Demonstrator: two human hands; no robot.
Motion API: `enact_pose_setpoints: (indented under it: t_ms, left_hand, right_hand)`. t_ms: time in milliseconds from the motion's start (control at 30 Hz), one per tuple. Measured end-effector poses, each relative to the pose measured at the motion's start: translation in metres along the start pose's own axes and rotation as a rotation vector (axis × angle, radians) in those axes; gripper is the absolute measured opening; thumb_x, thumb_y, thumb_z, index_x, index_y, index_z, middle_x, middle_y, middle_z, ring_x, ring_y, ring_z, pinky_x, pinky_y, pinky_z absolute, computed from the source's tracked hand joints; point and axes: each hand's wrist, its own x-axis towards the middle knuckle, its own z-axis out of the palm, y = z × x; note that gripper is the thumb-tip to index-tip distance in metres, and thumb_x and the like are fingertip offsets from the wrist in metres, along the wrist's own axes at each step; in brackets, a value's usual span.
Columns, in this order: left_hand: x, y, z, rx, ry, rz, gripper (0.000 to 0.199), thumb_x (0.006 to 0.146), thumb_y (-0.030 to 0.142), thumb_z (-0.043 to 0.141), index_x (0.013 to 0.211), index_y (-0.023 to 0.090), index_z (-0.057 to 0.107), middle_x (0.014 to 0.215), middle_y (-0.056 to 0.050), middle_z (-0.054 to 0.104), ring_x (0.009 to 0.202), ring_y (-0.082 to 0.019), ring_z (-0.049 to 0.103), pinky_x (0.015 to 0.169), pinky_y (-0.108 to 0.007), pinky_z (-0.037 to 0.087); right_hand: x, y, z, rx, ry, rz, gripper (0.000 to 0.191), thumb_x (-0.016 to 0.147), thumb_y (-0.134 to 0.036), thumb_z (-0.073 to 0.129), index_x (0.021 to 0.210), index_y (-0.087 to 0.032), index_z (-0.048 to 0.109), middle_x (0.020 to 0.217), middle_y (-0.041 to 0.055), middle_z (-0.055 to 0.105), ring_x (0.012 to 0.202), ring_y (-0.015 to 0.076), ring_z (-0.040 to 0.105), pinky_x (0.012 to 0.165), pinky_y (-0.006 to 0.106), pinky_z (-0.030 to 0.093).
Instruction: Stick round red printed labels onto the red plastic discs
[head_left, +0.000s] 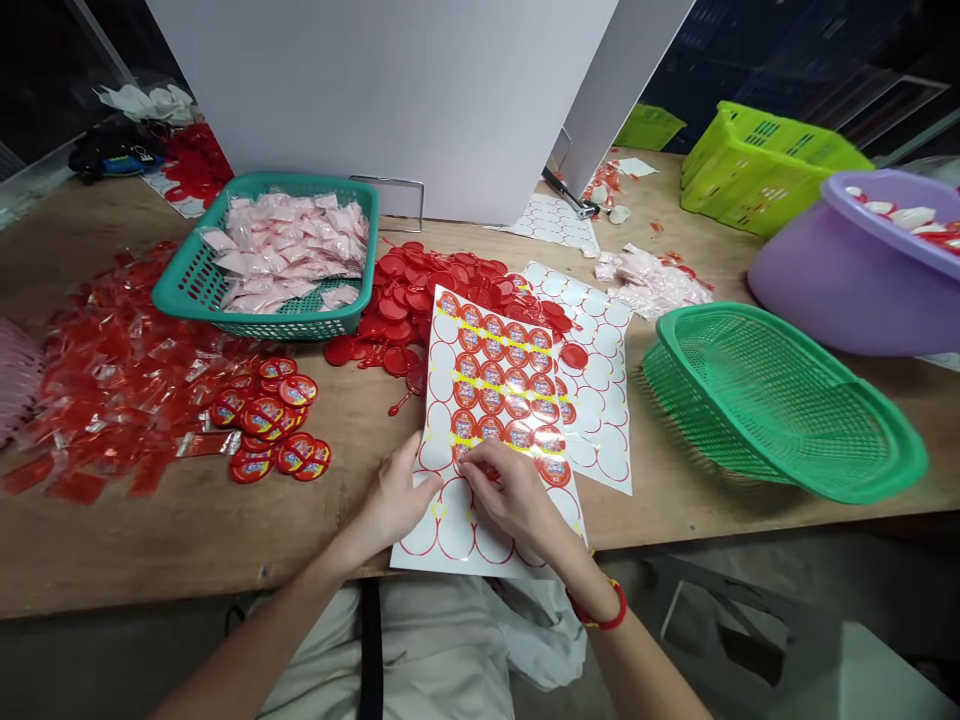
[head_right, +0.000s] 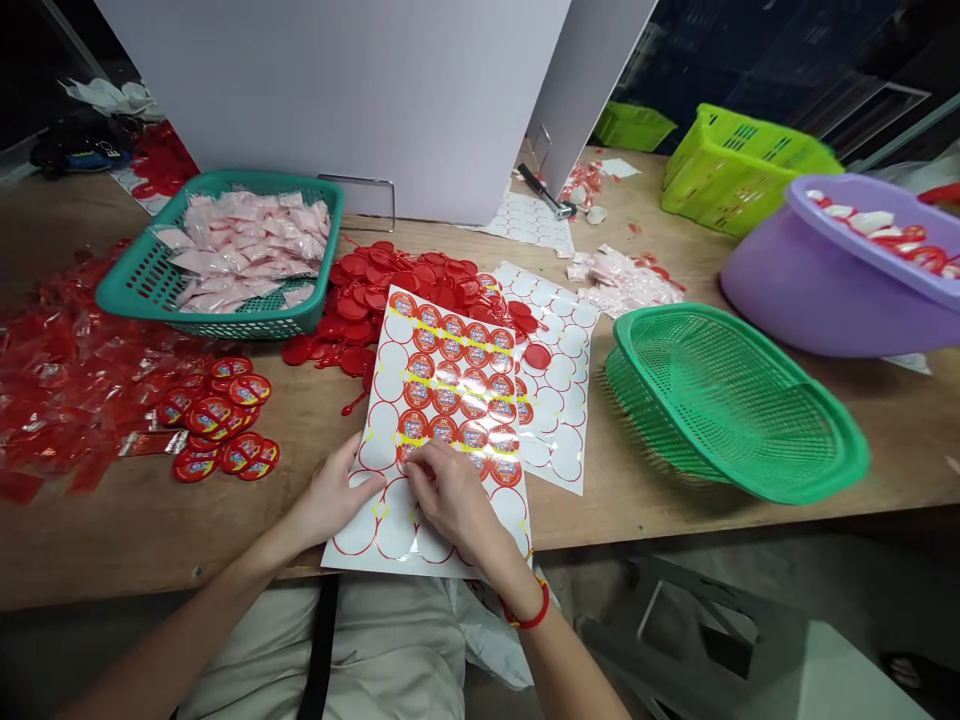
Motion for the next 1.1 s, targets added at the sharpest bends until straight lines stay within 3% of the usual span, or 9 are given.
enact_pose_setpoints:
  t_ms: [100, 200, 333, 433, 533, 700, 833, 967, 1100]
  left_hand:
    - [0.000, -0.003, -0.001, 0.036, 0.009, -0.014, 0.038, 0.067, 0.015, 0.055, 0.105, 0.017, 0.051, 0.105, -0.007, 0.064, 0.095, -0.021, 0.059, 0.086, -0.036, 0.046]
    - [-0.004, -0.005, -0.005, 0.176, 0.073, -0.010, 0.049, 0.068, 0.011, 0.053, 0.116, 0.017, 0.044, 0.110, -0.008, 0.061, 0.098, -0.022, 0.059, 0.085, -0.036, 0.047]
    - [-0.013, 0.004, -0.004, 0.504, 0.312, 0.284, 0.065, 0.071, 0.010, 0.055, 0.132, 0.018, 0.030, 0.130, -0.012, 0.045, 0.117, -0.025, 0.045, 0.093, -0.038, 0.042]
    - [-0.016, 0.016, 0.006, 0.734, 0.388, 0.554, 0.041, 0.076, 0.020, 0.059, 0.116, 0.019, 0.051, 0.117, -0.012, 0.054, 0.106, -0.027, 0.050, 0.088, -0.039, 0.041]
    - [-0.014, 0.027, 0.016, 0.815, 0.371, 0.671, 0.012, 0.079, 0.020, 0.056, 0.088, 0.020, 0.063, 0.095, -0.008, 0.062, 0.089, -0.023, 0.052, 0.076, -0.035, 0.042]
    - [-0.011, 0.032, 0.015, 0.548, 0.339, 0.561, 0.010, 0.079, 0.015, 0.053, 0.077, 0.018, 0.062, 0.080, -0.005, 0.060, 0.081, -0.018, 0.051, 0.072, -0.030, 0.043]
    - [-0.001, 0.029, -0.001, 0.437, 0.220, 0.460, 0.011, 0.076, 0.014, 0.058, 0.085, 0.019, 0.062, 0.085, -0.004, 0.059, 0.085, -0.018, 0.053, 0.074, -0.029, 0.046]
    - [0.035, 0.020, -0.029, 0.649, 0.321, 0.420, 0.044, 0.079, 0.014, 0.053, 0.121, 0.014, 0.045, 0.113, -0.011, 0.054, 0.102, -0.022, 0.051, 0.087, -0.034, 0.043]
    - [0.079, 0.008, -0.058, 1.031, 0.261, 0.472, 0.031, 0.079, 0.020, 0.055, 0.108, 0.009, 0.055, 0.108, -0.015, 0.057, 0.098, -0.026, 0.051, 0.082, -0.038, 0.042]
  right_hand:
    - [0.002, 0.007, -0.003, 0.019, 0.060, 0.069, 0.016, 0.081, -0.022, 0.043, 0.067, -0.019, 0.050, 0.061, 0.0006, 0.052, 0.055, 0.0126, 0.046, 0.053, 0.025, 0.036]
    - [0.006, 0.019, -0.013, 0.276, 0.138, 0.269, 0.016, 0.076, -0.029, 0.044, 0.063, -0.020, 0.045, 0.056, -0.0025, 0.044, 0.050, 0.0110, 0.041, 0.047, 0.023, 0.033]
    - [0.010, 0.023, -0.024, 0.610, 0.210, 0.504, 0.014, 0.067, -0.031, 0.048, 0.060, -0.020, 0.044, 0.054, -0.0039, 0.043, 0.048, 0.0097, 0.040, 0.045, 0.022, 0.034]
    - [0.010, 0.013, -0.022, 0.612, 0.217, 0.523, 0.013, 0.064, -0.028, 0.049, 0.057, -0.019, 0.044, 0.053, -0.0045, 0.041, 0.048, 0.0094, 0.038, 0.045, 0.022, 0.034]
    - [0.005, 0.002, -0.019, 0.621, 0.184, 0.488, 0.014, 0.067, -0.027, 0.049, 0.056, -0.019, 0.043, 0.055, -0.0039, 0.041, 0.051, 0.0100, 0.041, 0.048, 0.022, 0.037]
    - [-0.005, 0.002, -0.018, 0.558, 0.192, 0.286, 0.017, 0.076, -0.036, 0.054, 0.086, -0.022, 0.055, 0.086, 0.0037, 0.055, 0.080, 0.0167, 0.055, 0.070, 0.030, 0.048]
    - [-0.005, 0.017, -0.010, 0.404, 0.232, 0.131, 0.015, 0.077, -0.036, 0.058, 0.075, -0.022, 0.059, 0.092, 0.0063, 0.056, 0.090, 0.0199, 0.055, 0.076, 0.033, 0.047]
    - [0.002, 0.037, -0.004, 0.502, 0.386, 0.284, 0.019, 0.079, -0.040, 0.055, 0.084, -0.021, 0.056, 0.079, 0.0031, 0.057, 0.072, 0.0154, 0.056, 0.063, 0.029, 0.049]
    - [0.005, 0.054, -0.009, 0.573, 0.409, 0.272, 0.039, 0.075, -0.038, 0.060, 0.110, -0.026, 0.047, 0.098, 0.0055, 0.056, 0.085, 0.0160, 0.057, 0.072, 0.031, 0.050]
